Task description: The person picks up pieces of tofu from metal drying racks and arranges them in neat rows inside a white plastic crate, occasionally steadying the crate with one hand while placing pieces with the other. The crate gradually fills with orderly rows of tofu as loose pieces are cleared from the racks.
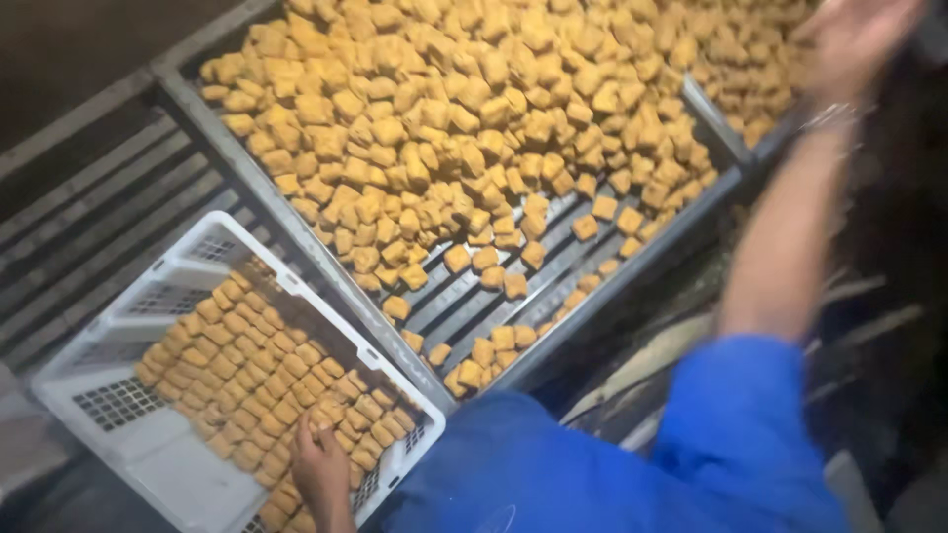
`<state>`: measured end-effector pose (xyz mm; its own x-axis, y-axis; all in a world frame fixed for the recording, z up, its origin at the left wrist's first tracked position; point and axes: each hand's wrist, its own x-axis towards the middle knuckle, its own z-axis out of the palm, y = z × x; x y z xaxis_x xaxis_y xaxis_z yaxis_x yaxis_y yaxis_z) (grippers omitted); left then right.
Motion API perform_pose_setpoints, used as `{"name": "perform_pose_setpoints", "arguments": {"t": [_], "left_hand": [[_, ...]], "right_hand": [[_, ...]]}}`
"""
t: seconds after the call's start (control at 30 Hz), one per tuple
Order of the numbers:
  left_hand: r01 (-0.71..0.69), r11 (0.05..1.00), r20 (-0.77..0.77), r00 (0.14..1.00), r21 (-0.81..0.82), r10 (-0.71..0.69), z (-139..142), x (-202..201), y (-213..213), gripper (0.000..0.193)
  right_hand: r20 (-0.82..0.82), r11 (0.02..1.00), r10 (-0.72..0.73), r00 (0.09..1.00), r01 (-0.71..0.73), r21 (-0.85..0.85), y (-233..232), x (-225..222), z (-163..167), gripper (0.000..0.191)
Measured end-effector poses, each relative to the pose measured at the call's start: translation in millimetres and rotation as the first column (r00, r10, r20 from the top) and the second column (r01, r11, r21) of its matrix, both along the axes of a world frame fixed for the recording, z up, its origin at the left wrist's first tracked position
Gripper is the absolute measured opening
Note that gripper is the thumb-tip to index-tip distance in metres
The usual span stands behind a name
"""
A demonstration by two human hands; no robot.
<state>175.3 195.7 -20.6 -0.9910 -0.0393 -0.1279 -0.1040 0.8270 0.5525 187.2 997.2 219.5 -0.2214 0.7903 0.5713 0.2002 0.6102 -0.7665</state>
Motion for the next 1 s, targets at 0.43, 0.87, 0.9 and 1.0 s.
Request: {"name": "perform_pose_setpoints", "arguments": {"t": [0.43, 0.87, 0.9, 1.0], "left_hand": [[-0.019, 1.0, 0.013, 1.0, 0.022, 0.019, 23.0, 3.6, 4.7, 0.044], [-0.021, 0.999, 0.026, 0.999, 0.027, 0.02, 17.3, 2.8, -3.3, 0.043], [-0.01, 1.0, 0.024, 1.0, 0.028, 0.01, 19.3, 3.6, -2.9, 0.043], [-0.012, 0.999, 0.013, 1.0, 0.04, 0.012, 24.4, 5.0, -1.1, 0.043]], "right_hand": [[0.743, 0.797, 0.508, 0.436, -0.564, -0.214, -389.2, -5.6, -295.0, 0.05], [0.703, 0.97, 0.239, 0.67, -0.125, -0.211, -207.5, 42.4, -289.9, 0.04], [0.704, 0.978, 0.211, 0.678, -0.14, -0.158, -213.6, 42.6, -291.6, 0.037], [0.674, 0.985, 0.156, 0.722, -0.167, -0.05, -227.1, 39.4, -298.5, 0.033]]}}
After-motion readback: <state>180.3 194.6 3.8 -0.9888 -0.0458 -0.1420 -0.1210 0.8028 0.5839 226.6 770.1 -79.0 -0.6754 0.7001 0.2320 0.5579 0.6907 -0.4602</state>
